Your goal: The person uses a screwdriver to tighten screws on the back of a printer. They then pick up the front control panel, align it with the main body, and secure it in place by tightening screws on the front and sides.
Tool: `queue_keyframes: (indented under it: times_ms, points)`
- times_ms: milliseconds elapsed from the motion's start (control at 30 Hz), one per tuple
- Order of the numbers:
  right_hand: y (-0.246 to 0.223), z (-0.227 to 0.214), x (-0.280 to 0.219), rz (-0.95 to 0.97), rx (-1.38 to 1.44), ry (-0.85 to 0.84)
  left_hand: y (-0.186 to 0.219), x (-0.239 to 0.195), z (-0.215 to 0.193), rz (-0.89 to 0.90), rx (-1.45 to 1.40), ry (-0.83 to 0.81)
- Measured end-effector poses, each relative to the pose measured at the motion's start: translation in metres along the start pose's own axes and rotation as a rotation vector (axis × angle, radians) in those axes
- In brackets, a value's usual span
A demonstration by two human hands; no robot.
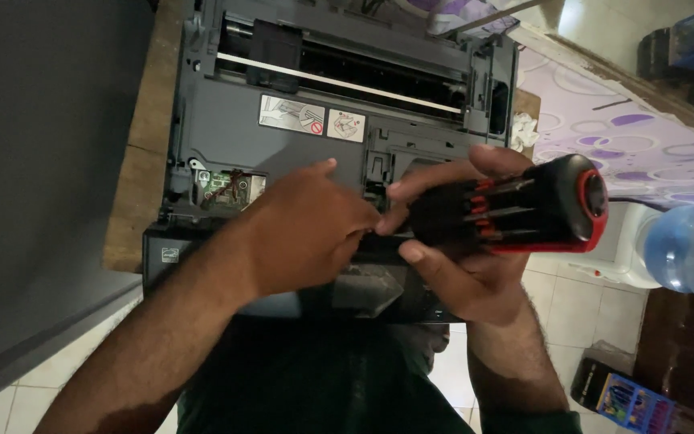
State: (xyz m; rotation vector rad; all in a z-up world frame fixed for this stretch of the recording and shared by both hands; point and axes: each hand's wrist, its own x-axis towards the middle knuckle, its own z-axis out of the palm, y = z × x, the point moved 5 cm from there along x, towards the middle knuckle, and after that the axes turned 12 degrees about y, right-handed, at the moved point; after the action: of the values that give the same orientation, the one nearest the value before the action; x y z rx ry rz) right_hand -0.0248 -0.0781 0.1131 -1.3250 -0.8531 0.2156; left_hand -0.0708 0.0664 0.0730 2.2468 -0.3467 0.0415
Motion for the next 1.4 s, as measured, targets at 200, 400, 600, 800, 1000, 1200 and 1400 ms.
queue_keyframes:
  times_ms: [200,400,600,800,1000,1200,1400]
  points:
    - [0.003,-0.002,0.001,0.017,-0.004,-0.013,-0.001,-0.001,0.004,0.077,0.044,-0.009]
    - [0.006,-0.004,-0.001,0.049,0.007,0.023,0.002,0.000,0.001,0.024,0.011,-0.019]
    - [0.006,-0.004,0.000,0.034,-0.018,0.009,0.000,-0.003,0.005,0.086,0.055,0.023]
    - [0.005,-0.004,0.003,0.014,-0.036,0.005,0.003,-0.001,0.000,0.034,0.006,0.016]
    - [0.008,-0.004,0.003,0.002,-0.021,0.002,0.002,-0.002,0.000,-0.004,-0.013,0.031]
    - [0.008,-0.003,0.005,0.047,-0.097,0.069,0.002,-0.001,-0.005,-0.094,-0.099,0.072]
    - [0.004,-0.003,0.008,0.073,-0.160,0.113,-0.001,-0.003,-0.006,-0.124,-0.106,0.105]
